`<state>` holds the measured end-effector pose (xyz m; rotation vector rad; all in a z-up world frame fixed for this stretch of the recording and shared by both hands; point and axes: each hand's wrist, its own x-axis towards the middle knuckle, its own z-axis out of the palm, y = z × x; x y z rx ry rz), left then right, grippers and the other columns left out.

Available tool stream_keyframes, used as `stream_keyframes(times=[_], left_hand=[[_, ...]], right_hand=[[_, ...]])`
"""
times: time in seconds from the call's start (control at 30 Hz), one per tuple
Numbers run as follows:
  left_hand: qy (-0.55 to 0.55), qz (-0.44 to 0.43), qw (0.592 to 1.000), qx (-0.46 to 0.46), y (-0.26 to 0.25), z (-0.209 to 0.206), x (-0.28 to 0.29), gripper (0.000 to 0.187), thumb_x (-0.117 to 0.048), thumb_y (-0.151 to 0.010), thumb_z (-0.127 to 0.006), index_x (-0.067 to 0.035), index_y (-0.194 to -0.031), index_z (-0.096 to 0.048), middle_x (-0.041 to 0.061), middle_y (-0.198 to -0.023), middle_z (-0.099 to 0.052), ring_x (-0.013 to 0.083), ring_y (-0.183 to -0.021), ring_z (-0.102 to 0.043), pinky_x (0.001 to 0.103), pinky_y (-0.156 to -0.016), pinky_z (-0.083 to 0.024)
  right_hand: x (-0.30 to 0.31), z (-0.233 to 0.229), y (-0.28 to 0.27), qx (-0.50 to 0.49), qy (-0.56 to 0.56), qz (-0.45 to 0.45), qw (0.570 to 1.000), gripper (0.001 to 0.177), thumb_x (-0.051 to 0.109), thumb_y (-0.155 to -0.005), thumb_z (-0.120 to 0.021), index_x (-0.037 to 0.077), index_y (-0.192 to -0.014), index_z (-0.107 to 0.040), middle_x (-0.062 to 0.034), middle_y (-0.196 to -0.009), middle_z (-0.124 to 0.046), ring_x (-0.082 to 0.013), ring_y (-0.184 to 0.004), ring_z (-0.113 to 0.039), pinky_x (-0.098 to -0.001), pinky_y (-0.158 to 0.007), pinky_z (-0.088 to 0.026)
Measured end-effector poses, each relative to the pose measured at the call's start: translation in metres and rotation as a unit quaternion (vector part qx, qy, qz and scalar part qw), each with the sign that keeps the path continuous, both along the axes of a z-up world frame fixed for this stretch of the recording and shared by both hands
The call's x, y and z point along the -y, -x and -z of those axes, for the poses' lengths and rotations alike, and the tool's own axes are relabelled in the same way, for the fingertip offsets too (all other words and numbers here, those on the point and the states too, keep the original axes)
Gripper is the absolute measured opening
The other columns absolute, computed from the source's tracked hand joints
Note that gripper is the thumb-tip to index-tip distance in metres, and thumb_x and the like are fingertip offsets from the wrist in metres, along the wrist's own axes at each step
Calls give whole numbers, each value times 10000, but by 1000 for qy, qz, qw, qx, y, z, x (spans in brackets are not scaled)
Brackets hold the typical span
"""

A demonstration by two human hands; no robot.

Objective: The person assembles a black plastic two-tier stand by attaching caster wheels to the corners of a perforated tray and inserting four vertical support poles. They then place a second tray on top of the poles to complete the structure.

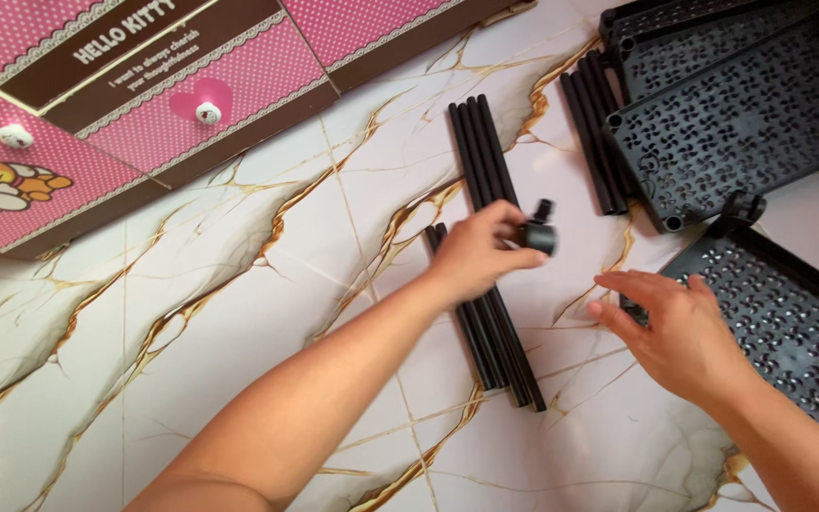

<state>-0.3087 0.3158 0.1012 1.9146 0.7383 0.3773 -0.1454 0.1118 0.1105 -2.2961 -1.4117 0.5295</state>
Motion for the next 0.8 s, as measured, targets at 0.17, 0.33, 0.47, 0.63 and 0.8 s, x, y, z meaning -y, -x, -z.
stream_keyframes(times=[0.17,0.33,0.47,0.63,0.8], left_hand=[[107,68,987,97,-30,-19,43,493,-210,-793,-844,-26,-1194,-624,97,-1075,-773,172,-1003,-744,317,-900,-580],[101,86,986,103,-34,-17,60,513,-182,-773,-843,-38,-1212,-620,99,-1109,-765,177,-1027,-731,328,-918,-574],[86,63,989,107,-37,-13,71,519,-208,-754,-863,-42,-1174,-607,98,-1107,-770,184,-1060,-736,335,-931,-572],[57,36,994,85,-41,-11,81,557,-240,-719,-853,-83,-1187,-594,87,-1094,-761,199,-1046,-731,354,-903,-585],[35,29,991,123,-45,-13,93,511,-250,-744,-854,-101,-1167,-610,76,-1139,-762,204,-1093,-725,360,-919,-578]], right_hand=[[5,-20,1,-184,-50,81,978,465,437,-943,-614,134,-1288,-682,-112,-967,-784,-235,-805,-775,-369,-760,-570],[17,-22,1,-183,-33,93,978,451,455,-1006,-557,147,-1306,-692,-111,-893,-800,-182,-811,-754,-348,-772,-557],[20,-8,-1,-340,-107,112,927,456,371,-1044,-468,24,-1184,-729,-103,-925,-784,-189,-869,-706,-319,-818,-537],[16,-7,-7,-547,-177,173,800,445,335,-1065,-443,-27,-1161,-682,-104,-961,-739,-185,-875,-698,-333,-894,-542],[16,-20,-8,-590,-181,213,757,287,238,-1014,-566,1,-1152,-647,-77,-932,-708,-169,-837,-672,-337,-853,-541]])
